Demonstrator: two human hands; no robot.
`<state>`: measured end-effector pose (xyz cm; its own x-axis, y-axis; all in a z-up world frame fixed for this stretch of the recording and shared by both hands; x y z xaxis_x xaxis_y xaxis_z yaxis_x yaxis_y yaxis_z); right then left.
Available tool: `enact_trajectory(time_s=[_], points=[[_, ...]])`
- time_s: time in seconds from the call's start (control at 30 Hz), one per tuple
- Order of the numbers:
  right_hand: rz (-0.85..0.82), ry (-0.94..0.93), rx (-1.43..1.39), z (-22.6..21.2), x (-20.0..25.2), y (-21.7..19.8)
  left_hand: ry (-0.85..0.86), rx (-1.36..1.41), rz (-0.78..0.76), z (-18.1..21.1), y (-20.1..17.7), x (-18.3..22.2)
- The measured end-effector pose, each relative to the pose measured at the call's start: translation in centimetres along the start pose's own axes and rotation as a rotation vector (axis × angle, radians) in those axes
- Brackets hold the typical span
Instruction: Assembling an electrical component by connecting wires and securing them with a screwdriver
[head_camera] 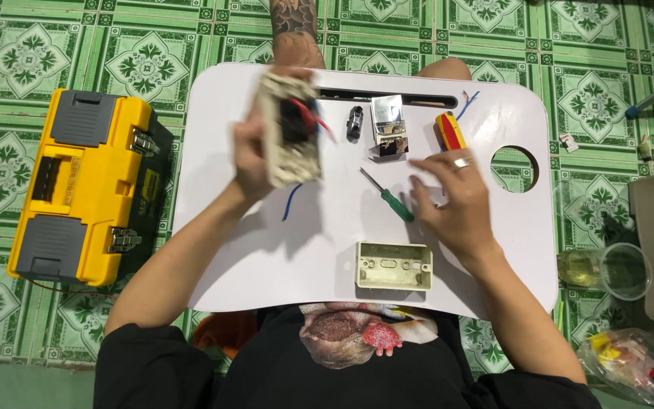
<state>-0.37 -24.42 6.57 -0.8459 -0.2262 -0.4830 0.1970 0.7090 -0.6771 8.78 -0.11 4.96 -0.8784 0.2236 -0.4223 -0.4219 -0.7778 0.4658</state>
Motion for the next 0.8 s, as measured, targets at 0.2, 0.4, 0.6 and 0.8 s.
enact_trajectory(time_s=[0.2,0.4,0.6,0.8], points=[[0.223,-0.001,0.096,-0.6,-1.2,-6.9,0.173,0.070,0.352,5.6,-4.5,-1.0],[-0.119,0.099,-0.042,-2.1,-3.5,-5.0,0.244,0.012,0.397,5.5,-4.0,-1.0],[-0.505,0.208,0.056,-2.4,-9.2,10.9,0.313,-0.232,0.333,6.7,-2.7,-0.8],[-0.482,0.283,0.577,-1.1,-13.3,20.2,0.386,-0.324,0.352,7.4,-3.7,-0.1]])
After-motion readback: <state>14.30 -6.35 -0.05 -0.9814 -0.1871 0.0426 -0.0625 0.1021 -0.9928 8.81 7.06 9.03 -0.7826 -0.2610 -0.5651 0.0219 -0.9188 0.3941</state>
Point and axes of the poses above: each hand's wrist, its own x-axis away from the middle knuckle, its own y-axis out of the palm, z = x × y, the point moved 10 cm from there along -x, towards the middle knuckle, and after that the axes turned 8 degrees about -x, right-handed, at the moved point
